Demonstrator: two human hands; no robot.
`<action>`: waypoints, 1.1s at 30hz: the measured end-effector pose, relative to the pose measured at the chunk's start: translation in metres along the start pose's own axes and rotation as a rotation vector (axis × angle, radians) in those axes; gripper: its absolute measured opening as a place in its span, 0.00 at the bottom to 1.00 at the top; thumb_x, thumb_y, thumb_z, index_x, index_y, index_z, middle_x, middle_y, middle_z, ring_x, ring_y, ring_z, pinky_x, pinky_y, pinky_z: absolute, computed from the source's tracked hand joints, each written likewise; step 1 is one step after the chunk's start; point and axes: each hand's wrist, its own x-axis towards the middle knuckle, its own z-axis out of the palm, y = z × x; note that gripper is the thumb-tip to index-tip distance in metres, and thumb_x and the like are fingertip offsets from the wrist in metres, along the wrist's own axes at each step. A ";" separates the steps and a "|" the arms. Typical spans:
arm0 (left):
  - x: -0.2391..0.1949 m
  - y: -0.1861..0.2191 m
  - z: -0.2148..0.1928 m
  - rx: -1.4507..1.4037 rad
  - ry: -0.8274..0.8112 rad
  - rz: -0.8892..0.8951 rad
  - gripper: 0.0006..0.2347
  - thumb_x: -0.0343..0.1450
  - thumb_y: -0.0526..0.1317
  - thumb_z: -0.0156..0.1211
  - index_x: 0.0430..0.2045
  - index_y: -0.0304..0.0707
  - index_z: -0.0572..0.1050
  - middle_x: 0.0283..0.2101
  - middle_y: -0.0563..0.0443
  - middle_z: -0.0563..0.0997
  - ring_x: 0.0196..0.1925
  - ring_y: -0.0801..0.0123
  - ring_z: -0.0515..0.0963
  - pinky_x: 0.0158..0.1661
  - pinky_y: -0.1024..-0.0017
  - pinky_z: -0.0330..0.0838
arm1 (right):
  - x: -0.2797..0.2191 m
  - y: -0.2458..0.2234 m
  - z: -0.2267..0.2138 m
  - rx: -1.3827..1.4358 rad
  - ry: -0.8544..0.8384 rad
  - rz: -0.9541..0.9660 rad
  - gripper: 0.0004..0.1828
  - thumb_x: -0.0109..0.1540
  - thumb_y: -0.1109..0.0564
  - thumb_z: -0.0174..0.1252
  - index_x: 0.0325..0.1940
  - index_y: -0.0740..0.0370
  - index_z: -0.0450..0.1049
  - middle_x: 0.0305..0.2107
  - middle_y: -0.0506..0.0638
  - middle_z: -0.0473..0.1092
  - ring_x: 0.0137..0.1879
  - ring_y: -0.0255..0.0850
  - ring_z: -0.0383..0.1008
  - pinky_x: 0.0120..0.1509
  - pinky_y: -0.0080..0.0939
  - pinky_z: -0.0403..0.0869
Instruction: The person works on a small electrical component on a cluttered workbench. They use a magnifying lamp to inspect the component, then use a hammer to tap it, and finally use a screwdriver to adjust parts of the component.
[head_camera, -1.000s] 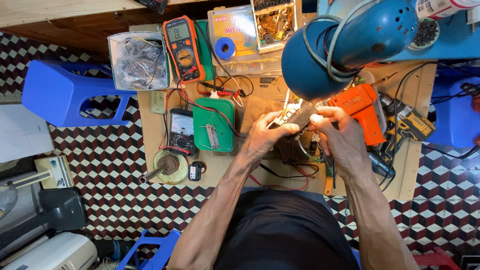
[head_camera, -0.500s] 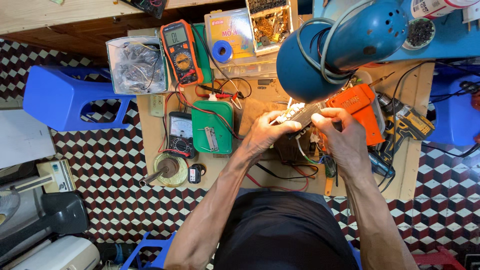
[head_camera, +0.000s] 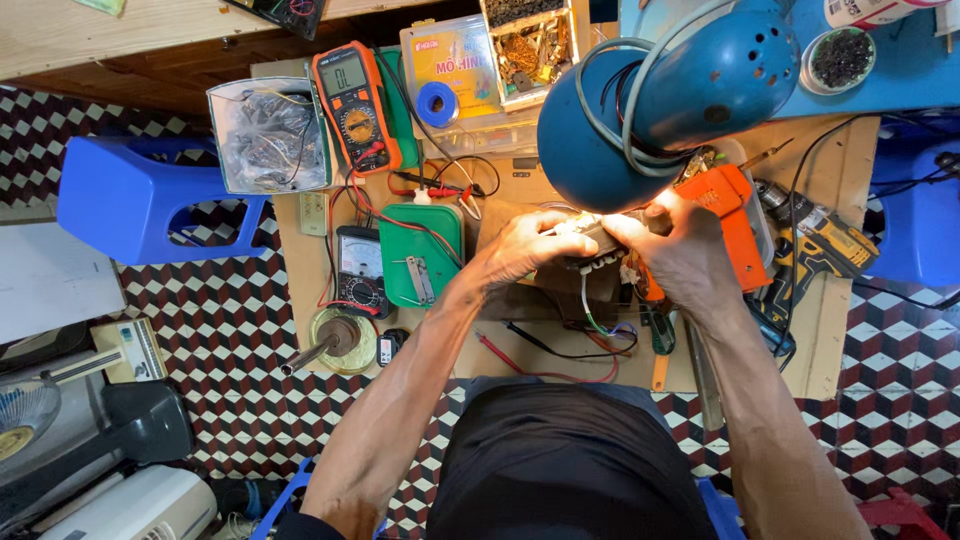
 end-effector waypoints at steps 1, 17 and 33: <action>0.002 -0.002 -0.002 0.015 -0.012 -0.042 0.24 0.61 0.55 0.66 0.45 0.38 0.82 0.41 0.51 0.83 0.41 0.72 0.78 0.41 0.72 0.70 | 0.002 0.002 0.002 -0.022 -0.015 -0.043 0.17 0.62 0.49 0.65 0.44 0.66 0.78 0.27 0.54 0.75 0.31 0.39 0.75 0.37 0.42 0.71; 0.003 0.009 -0.020 0.022 -0.154 -0.047 0.28 0.62 0.55 0.67 0.53 0.39 0.79 0.48 0.53 0.82 0.49 0.72 0.78 0.45 0.73 0.71 | 0.003 -0.001 0.015 0.502 -0.024 0.107 0.09 0.62 0.56 0.64 0.42 0.65 0.78 0.32 0.41 0.76 0.38 0.26 0.70 0.42 0.30 0.70; -0.002 0.010 -0.026 -0.117 -0.159 -0.088 0.31 0.60 0.50 0.72 0.57 0.36 0.73 0.52 0.47 0.80 0.54 0.65 0.77 0.51 0.69 0.72 | -0.004 -0.014 0.017 0.471 0.041 0.088 0.07 0.63 0.57 0.65 0.36 0.65 0.77 0.25 0.38 0.68 0.30 0.25 0.59 0.32 0.32 0.60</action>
